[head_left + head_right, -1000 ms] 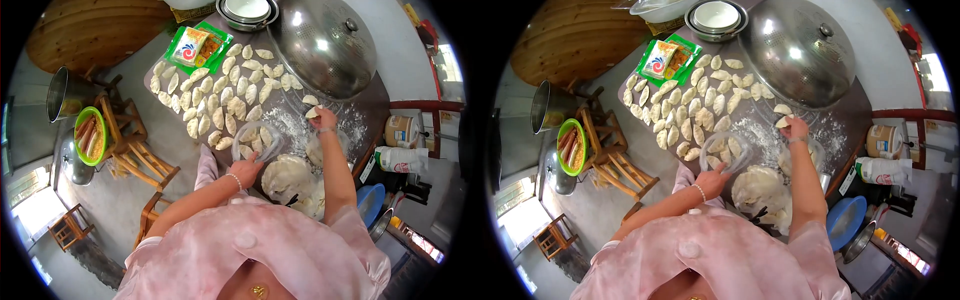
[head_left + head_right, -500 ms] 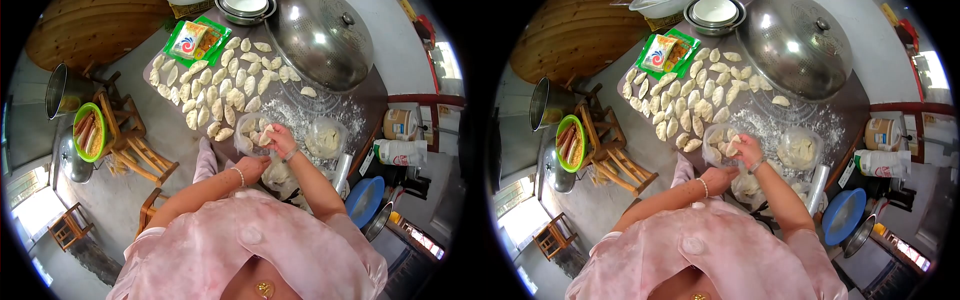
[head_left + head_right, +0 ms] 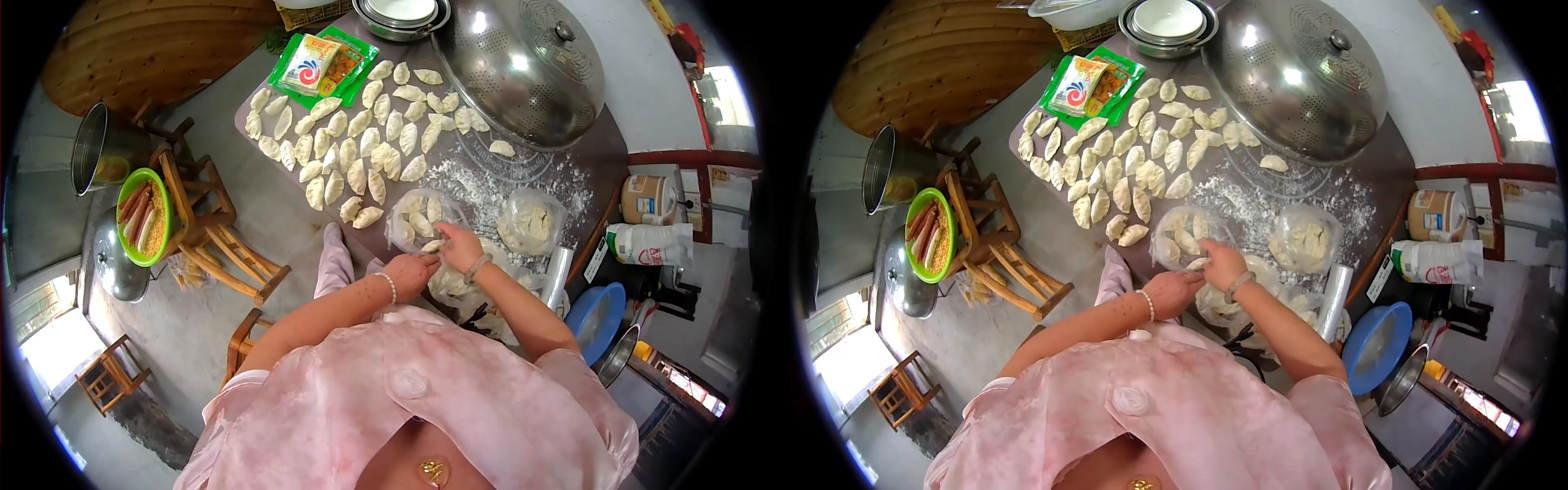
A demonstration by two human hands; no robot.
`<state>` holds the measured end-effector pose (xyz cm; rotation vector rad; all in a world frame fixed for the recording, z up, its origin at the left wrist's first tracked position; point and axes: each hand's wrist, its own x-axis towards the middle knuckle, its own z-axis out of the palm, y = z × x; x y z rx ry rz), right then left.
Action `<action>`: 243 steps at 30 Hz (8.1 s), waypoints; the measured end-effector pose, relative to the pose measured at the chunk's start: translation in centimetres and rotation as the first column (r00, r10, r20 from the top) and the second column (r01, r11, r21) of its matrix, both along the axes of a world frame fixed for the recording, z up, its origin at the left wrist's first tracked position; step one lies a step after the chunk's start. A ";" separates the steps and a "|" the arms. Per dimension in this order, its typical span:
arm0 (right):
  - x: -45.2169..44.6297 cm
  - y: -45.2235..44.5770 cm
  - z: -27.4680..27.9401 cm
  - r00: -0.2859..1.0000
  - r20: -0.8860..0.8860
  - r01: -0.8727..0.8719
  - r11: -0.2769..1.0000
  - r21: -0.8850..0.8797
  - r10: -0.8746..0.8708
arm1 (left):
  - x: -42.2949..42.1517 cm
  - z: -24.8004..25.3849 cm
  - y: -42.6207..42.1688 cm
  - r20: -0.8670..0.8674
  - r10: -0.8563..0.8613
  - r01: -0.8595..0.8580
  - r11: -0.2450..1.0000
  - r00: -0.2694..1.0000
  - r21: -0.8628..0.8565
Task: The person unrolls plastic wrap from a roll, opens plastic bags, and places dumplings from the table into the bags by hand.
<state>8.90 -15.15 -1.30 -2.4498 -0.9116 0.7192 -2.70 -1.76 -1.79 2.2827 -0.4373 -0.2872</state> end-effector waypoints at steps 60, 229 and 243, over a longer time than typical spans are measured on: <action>3.2 -1.3 -2.4 0.736 -0.240 0.622 0.772 -0.130 -0.633 | -0.4 0.7 3.3 -0.058 0.158 -0.149 0.980 0.986 0.131; -1.7 1.2 2.1 0.990 0.092 0.103 0.992 0.070 -0.109 | -1.3 1.5 2.9 -0.144 0.049 -0.068 0.989 0.988 -0.133; -3.0 17.3 -1.5 0.940 0.248 -0.288 0.932 0.219 0.232 | -3.6 0.2 7.2 -0.224 0.243 -0.259 0.965 0.944 -0.045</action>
